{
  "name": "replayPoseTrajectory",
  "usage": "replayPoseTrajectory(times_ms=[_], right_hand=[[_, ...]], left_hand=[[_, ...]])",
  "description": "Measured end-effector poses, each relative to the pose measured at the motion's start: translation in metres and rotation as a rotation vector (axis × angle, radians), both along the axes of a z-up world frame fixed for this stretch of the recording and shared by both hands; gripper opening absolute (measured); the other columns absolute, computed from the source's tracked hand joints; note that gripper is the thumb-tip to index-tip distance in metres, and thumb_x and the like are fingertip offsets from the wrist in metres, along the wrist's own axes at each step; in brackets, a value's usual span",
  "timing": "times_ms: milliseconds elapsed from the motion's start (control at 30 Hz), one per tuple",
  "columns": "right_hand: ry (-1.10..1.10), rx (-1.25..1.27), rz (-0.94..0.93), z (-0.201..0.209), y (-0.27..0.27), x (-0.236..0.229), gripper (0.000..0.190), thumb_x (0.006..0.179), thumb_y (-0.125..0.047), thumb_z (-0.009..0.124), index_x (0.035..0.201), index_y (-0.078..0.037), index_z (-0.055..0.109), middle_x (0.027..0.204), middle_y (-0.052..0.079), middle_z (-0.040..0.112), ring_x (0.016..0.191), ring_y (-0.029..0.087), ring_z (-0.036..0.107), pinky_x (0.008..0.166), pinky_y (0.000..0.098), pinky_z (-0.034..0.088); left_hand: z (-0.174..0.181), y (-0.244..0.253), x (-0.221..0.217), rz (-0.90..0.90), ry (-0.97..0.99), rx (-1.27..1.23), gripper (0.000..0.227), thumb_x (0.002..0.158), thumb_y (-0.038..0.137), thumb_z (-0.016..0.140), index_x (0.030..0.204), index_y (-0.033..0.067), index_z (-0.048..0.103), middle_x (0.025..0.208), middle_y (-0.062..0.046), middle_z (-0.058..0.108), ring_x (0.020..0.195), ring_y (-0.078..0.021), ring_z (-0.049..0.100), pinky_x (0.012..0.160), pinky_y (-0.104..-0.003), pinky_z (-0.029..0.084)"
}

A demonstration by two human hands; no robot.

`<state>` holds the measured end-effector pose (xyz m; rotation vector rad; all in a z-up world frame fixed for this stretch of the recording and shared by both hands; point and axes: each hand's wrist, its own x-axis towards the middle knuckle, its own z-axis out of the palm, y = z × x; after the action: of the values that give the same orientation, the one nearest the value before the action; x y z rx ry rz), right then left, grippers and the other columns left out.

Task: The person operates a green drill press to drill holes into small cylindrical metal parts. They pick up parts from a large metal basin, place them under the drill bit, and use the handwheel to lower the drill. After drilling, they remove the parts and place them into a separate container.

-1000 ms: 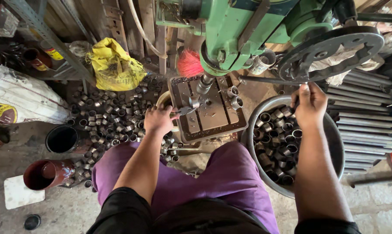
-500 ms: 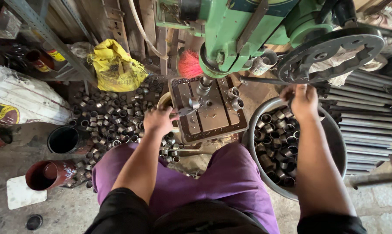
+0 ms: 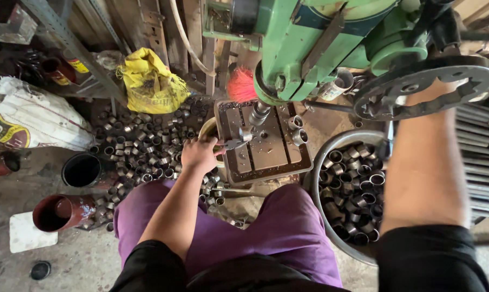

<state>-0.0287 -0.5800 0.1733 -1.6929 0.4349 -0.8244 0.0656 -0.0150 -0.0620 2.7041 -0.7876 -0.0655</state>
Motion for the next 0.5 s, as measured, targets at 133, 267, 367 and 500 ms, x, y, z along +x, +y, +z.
replayPoseTrajectory(times_ms=[133, 267, 367, 500], right_hand=[[0.305, -0.321, -0.092, 0.021, 0.008, -0.016, 0.044, 0.101, -0.031, 0.049, 0.137, -0.008, 0.051, 0.116, 0.006, 0.067, 0.103, 0.019, 0.067, 0.089, 0.0344, 0.055], [0.445, -0.531, 0.054, 0.051, 0.065, -0.052, 0.045, 0.098, -0.025, 0.054, 0.139, -0.007, 0.049, 0.115, 0.006, 0.067, 0.102, 0.019, 0.068, 0.087, 0.0339, 0.057], [0.447, -0.604, 0.277, 0.068, 0.127, -0.083, 0.048, 0.095, -0.020, 0.057, 0.140, -0.007, 0.047, 0.114, 0.006, 0.068, 0.102, 0.020, 0.068, 0.086, 0.0335, 0.058], [0.311, -0.601, 0.409, 0.069, 0.182, -0.101, 0.053, 0.092, -0.013, 0.062, 0.142, -0.006, 0.045, 0.113, 0.006, 0.068, 0.101, 0.020, 0.070, 0.083, 0.0330, 0.060]], left_hand=[[0.001, 0.000, 0.002, -0.015, -0.023, 0.040, 0.044, 0.088, 0.059, 0.066, 0.107, 0.0194, 0.071, 0.117, -0.009, 0.069, 0.107, -0.0352, 0.066, 0.095, -0.050, 0.048], [-0.002, -0.002, 0.005, -0.022, -0.069, 0.060, 0.046, 0.089, 0.059, 0.066, 0.109, 0.0178, 0.070, 0.116, -0.010, 0.069, 0.103, -0.0354, 0.067, 0.093, -0.048, 0.049], [-0.002, 0.001, -0.002, -0.018, -0.043, 0.039, 0.044, 0.088, 0.057, 0.068, 0.109, 0.0180, 0.069, 0.115, -0.009, 0.069, 0.105, -0.0340, 0.067, 0.094, -0.046, 0.050], [0.004, -0.001, 0.000, -0.005, -0.007, 0.071, 0.043, 0.089, 0.055, 0.069, 0.109, 0.0173, 0.069, 0.111, -0.010, 0.069, 0.105, -0.0330, 0.067, 0.091, -0.046, 0.050]])
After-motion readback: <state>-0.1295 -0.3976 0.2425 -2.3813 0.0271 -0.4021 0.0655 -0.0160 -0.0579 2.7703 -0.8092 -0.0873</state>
